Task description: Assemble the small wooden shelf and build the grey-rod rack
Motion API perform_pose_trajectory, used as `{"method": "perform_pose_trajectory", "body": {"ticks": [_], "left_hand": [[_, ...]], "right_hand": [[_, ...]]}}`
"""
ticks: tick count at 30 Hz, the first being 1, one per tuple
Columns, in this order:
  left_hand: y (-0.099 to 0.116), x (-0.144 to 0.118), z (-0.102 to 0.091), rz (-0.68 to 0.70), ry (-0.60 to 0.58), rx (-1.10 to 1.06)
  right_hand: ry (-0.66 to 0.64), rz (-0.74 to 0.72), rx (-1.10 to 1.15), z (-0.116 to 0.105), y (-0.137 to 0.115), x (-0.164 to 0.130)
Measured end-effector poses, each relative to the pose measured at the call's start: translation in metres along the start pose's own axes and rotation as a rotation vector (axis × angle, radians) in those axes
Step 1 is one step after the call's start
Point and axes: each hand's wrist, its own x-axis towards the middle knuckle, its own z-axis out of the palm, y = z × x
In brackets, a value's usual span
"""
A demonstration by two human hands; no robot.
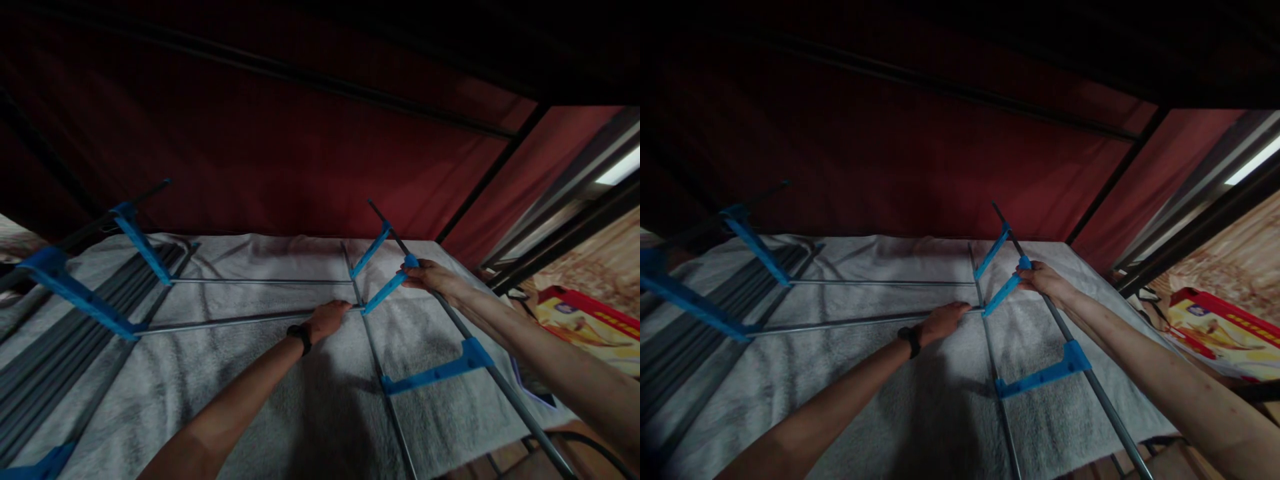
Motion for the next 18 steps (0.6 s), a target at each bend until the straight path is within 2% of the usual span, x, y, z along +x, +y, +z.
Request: {"method": "perform_pose_trajectory", "body": {"ticks": [6,13,15,18], "left_hand": [[0.006,-0.004,-0.003,-0.017,-0.011,0.025],[0.022,0.002,0.005,0.039,-0.039,0.095],[0.025,0.006,0.011,0.024,-0.037,0.101],[0.025,0.011,0.019,0.028,-0.039,0.078]], "right_hand": [[0.018,0.013,0.023,0.0,-0.002,-0.005],[0.13,0.114,0.061,0.025,-0.005,-0.027],[0.131,0.077,0.038,0.035,-0.003,-0.034],[0.035,-0.051,0.029,0.05,0.004,-0.037]]}}
